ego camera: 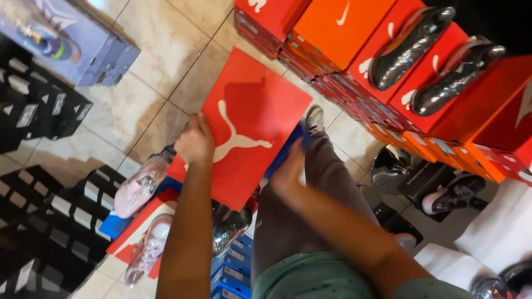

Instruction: Wiping shoe boxes with a cloth and stacking them in a warehouse

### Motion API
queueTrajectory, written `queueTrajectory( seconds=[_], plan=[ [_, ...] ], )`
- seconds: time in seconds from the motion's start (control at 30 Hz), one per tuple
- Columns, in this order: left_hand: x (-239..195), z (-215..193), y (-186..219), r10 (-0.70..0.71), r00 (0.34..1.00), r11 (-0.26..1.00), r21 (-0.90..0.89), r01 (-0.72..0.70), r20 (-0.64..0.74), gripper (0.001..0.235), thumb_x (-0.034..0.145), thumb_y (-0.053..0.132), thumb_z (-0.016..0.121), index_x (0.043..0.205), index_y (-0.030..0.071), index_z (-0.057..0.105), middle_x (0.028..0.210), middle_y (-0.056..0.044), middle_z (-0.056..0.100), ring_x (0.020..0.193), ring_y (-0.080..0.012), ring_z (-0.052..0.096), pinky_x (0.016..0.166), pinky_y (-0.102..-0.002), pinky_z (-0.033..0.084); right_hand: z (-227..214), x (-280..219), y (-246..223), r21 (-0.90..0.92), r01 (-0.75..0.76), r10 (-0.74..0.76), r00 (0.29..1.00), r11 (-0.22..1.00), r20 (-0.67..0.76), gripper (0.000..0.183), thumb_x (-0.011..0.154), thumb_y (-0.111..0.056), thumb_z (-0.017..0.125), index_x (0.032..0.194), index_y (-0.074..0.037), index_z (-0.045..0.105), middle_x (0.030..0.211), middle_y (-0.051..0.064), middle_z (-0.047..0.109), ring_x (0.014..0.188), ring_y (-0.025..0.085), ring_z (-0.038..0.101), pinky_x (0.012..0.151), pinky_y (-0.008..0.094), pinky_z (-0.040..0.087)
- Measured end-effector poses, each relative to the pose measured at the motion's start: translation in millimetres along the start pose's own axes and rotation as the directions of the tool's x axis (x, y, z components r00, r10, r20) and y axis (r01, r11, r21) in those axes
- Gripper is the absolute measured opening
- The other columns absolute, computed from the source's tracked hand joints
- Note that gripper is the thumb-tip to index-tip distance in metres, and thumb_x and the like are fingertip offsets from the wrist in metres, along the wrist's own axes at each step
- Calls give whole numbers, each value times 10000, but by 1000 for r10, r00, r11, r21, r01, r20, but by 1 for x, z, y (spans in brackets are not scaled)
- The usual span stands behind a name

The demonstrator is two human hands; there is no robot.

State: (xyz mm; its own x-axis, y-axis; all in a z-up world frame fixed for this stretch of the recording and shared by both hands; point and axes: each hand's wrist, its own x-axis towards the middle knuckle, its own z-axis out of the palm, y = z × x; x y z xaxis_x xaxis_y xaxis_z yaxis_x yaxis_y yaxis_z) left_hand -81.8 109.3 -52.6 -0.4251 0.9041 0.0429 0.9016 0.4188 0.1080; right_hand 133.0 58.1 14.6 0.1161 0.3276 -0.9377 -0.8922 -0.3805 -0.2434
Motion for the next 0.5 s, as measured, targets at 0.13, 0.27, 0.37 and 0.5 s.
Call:
queueTrajectory(
  seconds=[0.13,0.27,0.37,0.5],
  plan=[
    [1,-7,10,37,995,999,28,-35,-91,378,1081,523,431,869,250,583,741,-45,712,578,-373,720,530,-529,576,1,73,-38,2,147,-147,986,989,79,570,838,-713,662,1148,-242,745,1168,94,757,1055,291,725,965,441,593],
    [0,-2,8,42,984,998,60,-31,-174,354,1070,524,463,846,272,569,715,-10,692,543,-336,710,510,-497,582,-63,27,45,-167,26,-33,998,986,-44,651,823,-758,663,1162,-208,742,1174,145,742,1068,299,711,972,441,568],
    [-6,7,10,27,976,996,87,-8,-218,393,1072,548,467,811,269,561,667,2,657,527,-305,703,474,-468,578,-107,-6,75,-245,-324,347,936,914,55,684,720,-703,790,1112,-146,738,1081,148,762,1033,314,740,927,511,603],
    [-3,14,7,-13,999,999,30,12,31,340,1033,507,474,938,215,619,730,-66,666,638,-349,727,529,-516,585,-114,18,16,-517,-457,524,851,724,-18,599,892,-523,747,1249,-47,675,1201,217,701,1157,421,663,1046,621,491]
  ],
)
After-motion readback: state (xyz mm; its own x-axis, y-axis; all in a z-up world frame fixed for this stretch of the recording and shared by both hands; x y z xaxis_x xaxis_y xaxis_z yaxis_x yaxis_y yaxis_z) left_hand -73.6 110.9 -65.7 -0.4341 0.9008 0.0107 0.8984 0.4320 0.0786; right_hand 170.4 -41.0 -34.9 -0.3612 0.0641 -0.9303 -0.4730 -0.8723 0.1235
